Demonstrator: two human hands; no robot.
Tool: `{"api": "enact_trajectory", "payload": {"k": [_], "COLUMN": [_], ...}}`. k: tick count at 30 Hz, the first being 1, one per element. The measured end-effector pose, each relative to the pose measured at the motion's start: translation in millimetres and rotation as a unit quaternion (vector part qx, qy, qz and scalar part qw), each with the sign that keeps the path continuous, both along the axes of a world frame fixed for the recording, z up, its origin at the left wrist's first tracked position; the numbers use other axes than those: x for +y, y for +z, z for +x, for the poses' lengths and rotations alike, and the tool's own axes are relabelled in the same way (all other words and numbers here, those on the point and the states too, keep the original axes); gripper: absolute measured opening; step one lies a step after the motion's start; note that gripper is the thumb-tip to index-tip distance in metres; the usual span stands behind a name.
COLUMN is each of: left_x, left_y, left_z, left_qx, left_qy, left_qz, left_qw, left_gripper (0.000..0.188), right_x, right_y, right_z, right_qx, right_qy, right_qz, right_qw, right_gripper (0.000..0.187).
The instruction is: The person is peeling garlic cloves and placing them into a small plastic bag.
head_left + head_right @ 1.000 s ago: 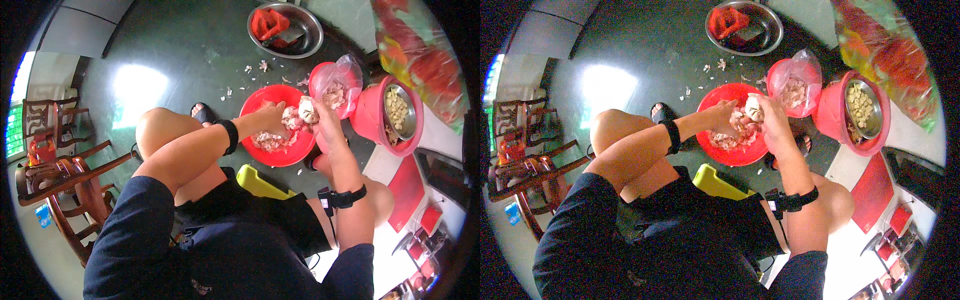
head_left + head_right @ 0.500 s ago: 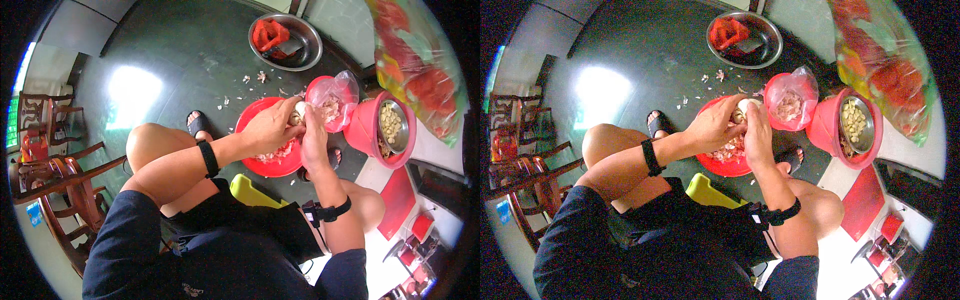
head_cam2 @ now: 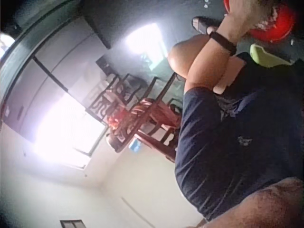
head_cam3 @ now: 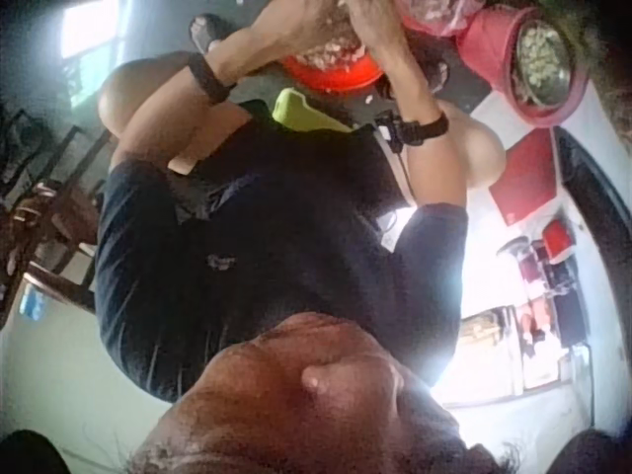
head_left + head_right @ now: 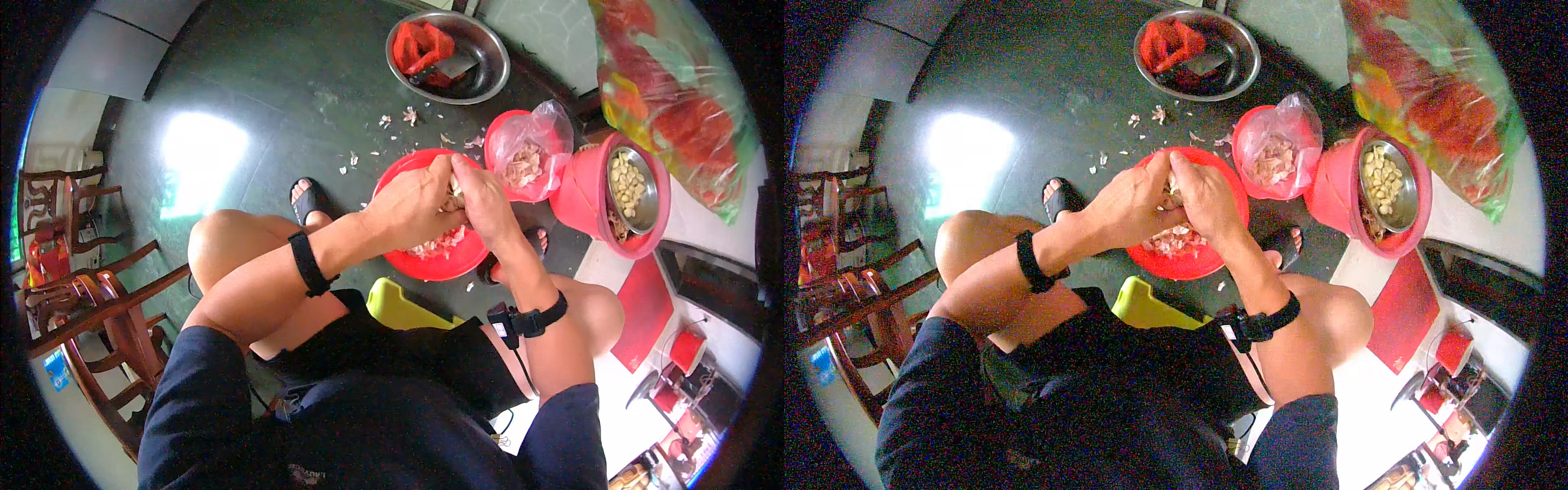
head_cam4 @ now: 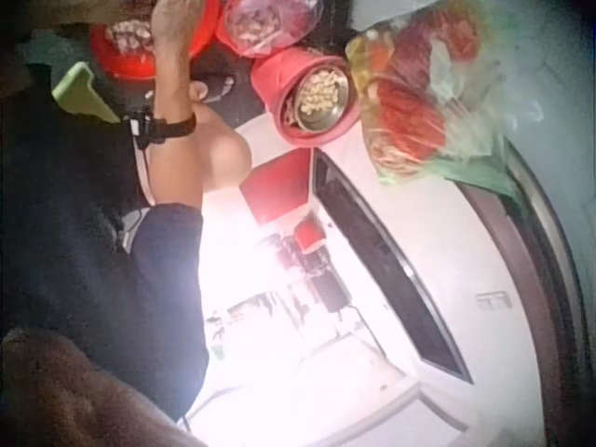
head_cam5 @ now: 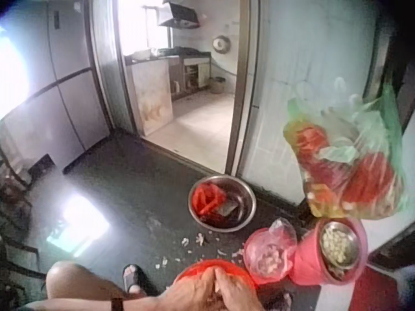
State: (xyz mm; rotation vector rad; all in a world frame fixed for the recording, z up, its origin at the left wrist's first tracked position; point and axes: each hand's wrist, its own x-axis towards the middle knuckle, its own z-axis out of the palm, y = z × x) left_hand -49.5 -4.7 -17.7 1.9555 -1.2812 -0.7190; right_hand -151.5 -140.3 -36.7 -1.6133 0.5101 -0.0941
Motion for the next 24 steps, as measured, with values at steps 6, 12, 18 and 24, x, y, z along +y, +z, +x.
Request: {"api": "enact_trajectory", "payload": {"k": [6, 12, 18, 24], "left_x": [4.9, 4.2, 0.2, -4.2], "left_y": [8.6, 8.7, 2.3, 0.3], "left_z": [3.6, 4.1, 4.2, -1.8], "left_qx": [0.052, 0.184, 0.104, 0.113], "left_qy": [-0.052, -0.054, -0.027, -0.029], "left_qz": [-0.043, -0.099, -0.085, 0.032], "left_qw": [0.996, 0.976, 0.991, 0.993], "left_gripper": [0.063, 0.078, 0.077, 0.072], "right_x": [0.7, 4.6, 10.8, 10.1], "right_y": [-12.5, -18.5, -3.0, -21.3], "right_z": [-10.4, -17.9, -17.0, -18.1], "right_qx": [-0.014, -0.037, -0.014, 0.006], "right_qy": [-0.054, -0.106, -0.121, -0.089], "right_qz": [0.125, 0.079, 0.183, 0.085], "right_qw": [0.991, 0.991, 0.975, 0.992], "right_gripper": [0.06, 0.06, 0.059, 0.051]}}
